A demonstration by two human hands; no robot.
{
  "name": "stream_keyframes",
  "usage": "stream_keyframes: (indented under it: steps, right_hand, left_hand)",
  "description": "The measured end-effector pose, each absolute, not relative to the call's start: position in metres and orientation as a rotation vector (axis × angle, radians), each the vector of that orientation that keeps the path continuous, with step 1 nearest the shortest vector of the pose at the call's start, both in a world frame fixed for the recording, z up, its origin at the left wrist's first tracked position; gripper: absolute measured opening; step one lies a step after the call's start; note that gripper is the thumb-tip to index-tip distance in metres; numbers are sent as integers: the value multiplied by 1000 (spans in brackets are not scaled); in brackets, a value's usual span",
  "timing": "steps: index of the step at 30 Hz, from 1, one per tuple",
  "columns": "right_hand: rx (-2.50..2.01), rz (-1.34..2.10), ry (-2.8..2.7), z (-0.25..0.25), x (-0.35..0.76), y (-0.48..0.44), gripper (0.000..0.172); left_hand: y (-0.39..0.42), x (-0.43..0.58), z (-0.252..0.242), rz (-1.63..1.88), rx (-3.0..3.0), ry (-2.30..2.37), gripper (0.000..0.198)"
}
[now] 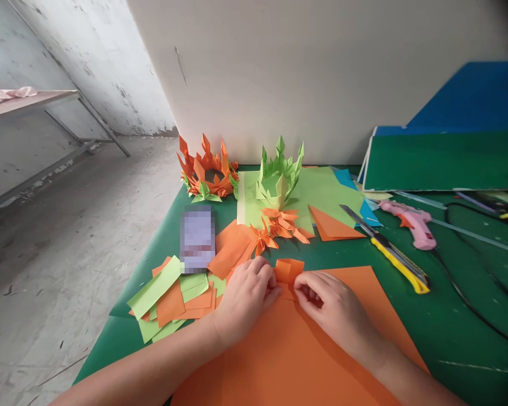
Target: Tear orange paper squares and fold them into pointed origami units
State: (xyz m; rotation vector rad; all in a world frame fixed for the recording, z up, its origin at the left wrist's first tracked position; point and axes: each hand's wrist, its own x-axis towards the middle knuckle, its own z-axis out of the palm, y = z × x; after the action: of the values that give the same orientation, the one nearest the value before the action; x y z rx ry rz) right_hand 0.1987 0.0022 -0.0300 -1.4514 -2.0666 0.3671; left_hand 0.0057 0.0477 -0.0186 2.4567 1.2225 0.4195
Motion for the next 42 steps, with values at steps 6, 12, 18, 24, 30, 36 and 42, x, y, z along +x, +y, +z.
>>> stream_keyframes:
  steps: [6,12,18,24,30,36,42]
  right_hand:
    - [-1335,257,-2257,-29,201,-2,29]
    - [-1343,201,-2326,-27,201,-5,29]
    - [-1354,186,-2349,-27,201,-5,29]
    - [-1359,183,-2363,-27,201,-6,28]
    - [-1316,168,-2349,-27,203,-6,29]
    - [-1157,108,-2419,-23,208,-4,28]
    - [-1243,192,-2397,-27,210,-4,26]
  left_hand:
    - [46,6,-22,498,2441,1205,15]
    - [48,3,-21,481,2383,1199,14]
    - [44,-4,-15,459,2425,1136,18]
    - [21,-3,-14,333,2636,852,35]
    - [13,1,-13,182,2627,905,42]
    - [14,0,-19,141,2648,885,41]
    - [15,2,-19,158,2668,927,36]
